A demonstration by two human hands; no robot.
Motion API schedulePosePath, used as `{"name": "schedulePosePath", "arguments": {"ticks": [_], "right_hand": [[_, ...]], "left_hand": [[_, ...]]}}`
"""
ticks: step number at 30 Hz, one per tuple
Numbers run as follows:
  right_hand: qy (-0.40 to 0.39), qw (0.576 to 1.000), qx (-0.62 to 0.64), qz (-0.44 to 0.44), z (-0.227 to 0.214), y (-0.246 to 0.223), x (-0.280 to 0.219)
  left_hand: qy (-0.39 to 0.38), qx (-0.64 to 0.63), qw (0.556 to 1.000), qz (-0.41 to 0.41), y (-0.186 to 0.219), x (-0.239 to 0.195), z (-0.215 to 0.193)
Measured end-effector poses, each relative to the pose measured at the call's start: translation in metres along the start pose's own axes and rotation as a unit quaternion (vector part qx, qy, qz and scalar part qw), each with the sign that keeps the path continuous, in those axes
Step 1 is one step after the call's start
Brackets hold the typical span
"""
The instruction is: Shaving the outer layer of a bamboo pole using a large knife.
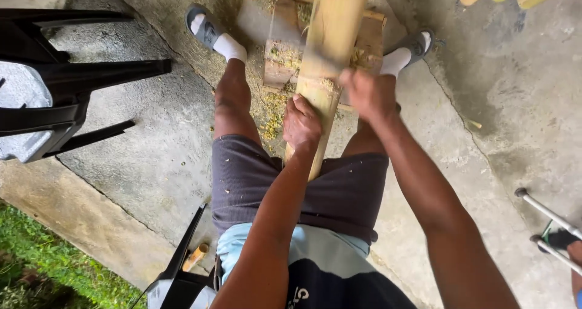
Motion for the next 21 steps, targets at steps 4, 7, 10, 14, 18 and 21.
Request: {"name": "schedulePosePath", "arguments": {"ticks": [4,7,10,14,18,21], "right_hand": [[-0.107,0.990,0.017,0.085,-0.002,0.028,0.002],[-0.010,0.988,-0.004,0.156,-0.005,0.046,0.005],[0.049,0.982,0.055,0.176,0.009,0.037,-0.010],[0.027,0.996,-0.008,0.087,0.003,0.014,-0.017],[-0.015,0.916,0.162,0.366,0.025,0.030,-0.022],[0.006,0.993,0.035,0.111,0.030,0.014,-0.047]], "left_hand": [[-0.050,0.039,0.998,-0.018,-0.010,0.005,0.014],[-0.006,0.003,1.000,-0.009,-0.007,0.002,0.007],[-0.040,0.029,0.998,-0.027,-0.008,0.013,0.016],[-0.017,0.040,0.999,-0.012,-0.011,0.004,0.015],[-0.004,0.020,1.000,0.005,-0.009,0.007,0.013],[-0.011,0.008,1.000,-0.004,-0.006,0.006,0.010]]}}
Point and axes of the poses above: each hand's wrist, its own x-axis towards the middle knuckle, its own z-axis out of the palm, y = z × x, the point moved 4 cm from there along x, towards the middle knuckle, and after that the axes turned 9 degrees about x, right-handed, at the moved point
